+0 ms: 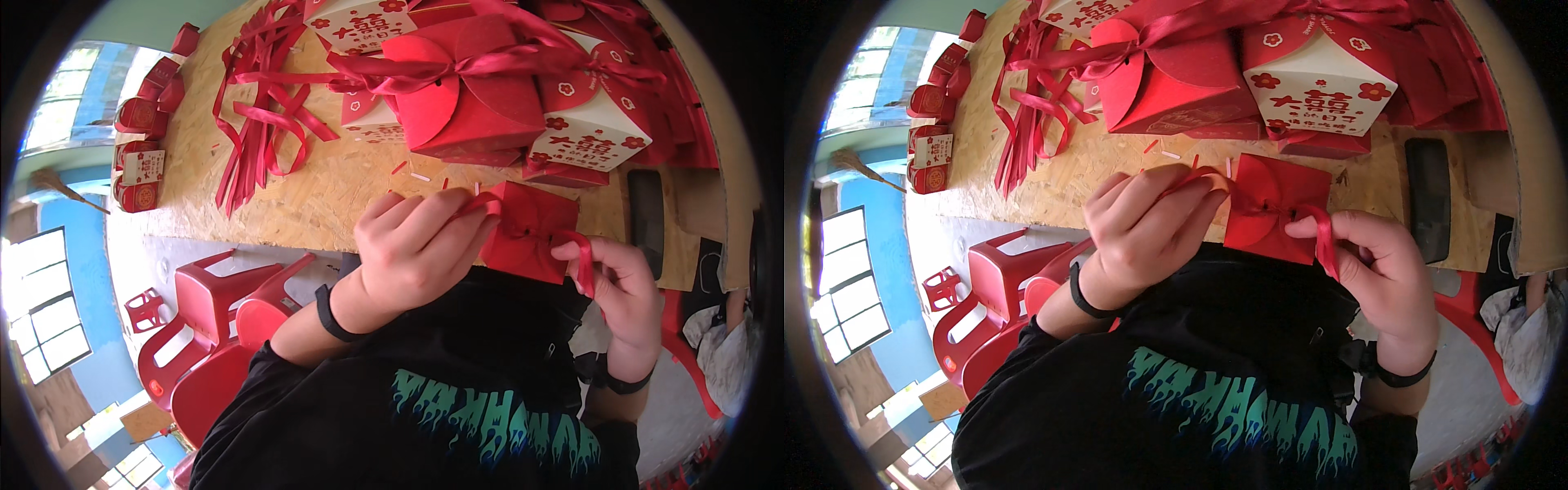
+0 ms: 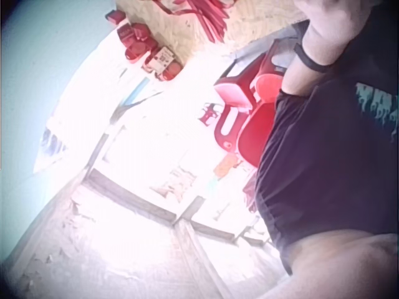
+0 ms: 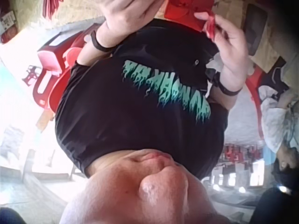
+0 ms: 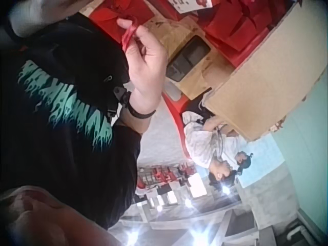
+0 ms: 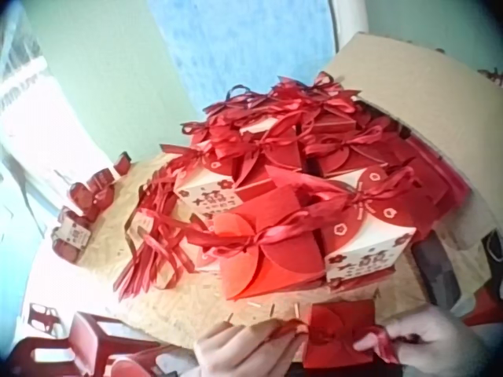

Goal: The recorder assembles small red and white gift boxes and ties ribbon bows on them.

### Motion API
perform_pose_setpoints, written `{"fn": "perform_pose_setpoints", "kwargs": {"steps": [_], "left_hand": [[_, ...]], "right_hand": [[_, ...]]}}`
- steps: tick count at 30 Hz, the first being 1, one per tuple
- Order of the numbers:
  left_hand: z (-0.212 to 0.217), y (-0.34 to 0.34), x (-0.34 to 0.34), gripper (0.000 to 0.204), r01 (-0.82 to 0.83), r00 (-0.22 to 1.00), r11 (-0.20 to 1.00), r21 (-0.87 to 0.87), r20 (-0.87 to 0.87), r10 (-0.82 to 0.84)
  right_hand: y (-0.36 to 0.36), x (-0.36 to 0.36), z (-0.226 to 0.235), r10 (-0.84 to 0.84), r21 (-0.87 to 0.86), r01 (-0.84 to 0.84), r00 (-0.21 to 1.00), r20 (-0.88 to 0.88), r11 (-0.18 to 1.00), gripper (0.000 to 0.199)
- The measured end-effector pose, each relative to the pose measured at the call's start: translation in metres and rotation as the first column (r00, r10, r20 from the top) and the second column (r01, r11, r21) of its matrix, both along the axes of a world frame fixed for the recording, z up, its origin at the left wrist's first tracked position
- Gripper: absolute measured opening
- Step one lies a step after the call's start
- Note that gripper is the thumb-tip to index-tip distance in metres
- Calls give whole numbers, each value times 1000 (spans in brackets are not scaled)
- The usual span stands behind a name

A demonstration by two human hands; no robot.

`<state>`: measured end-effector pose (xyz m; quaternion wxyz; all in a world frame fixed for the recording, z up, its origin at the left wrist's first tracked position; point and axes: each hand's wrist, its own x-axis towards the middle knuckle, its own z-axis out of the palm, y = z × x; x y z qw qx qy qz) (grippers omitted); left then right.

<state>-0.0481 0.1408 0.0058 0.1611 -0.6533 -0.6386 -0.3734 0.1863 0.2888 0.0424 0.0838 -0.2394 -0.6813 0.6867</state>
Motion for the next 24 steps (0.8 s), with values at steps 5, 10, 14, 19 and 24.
{"fn": "perform_pose_setpoints", "kwargs": {"steps": [5,10,14,19,24], "left_hand": [[-8,18,10,25,97,990,994,45,101,-101],[-5,27,15,22,149,952,985,85,258,-166],[-4,29,13,35,206,921,977,-50,346,-176],[10,31,22,49,196,955,940,-281,274,-117],[14,31,17,49,206,969,908,-364,204,-138]], "right_hand": [[-1,-4,-10,-31,47,32,999,-16,998,28],[-8,-8,-15,-92,100,97,994,-51,990,30],[-15,-17,-23,-178,41,183,979,-100,982,31],[-13,-25,-19,-177,468,196,980,-86,862,37],[-17,-34,-21,-126,738,208,978,-165,642,44]]}}
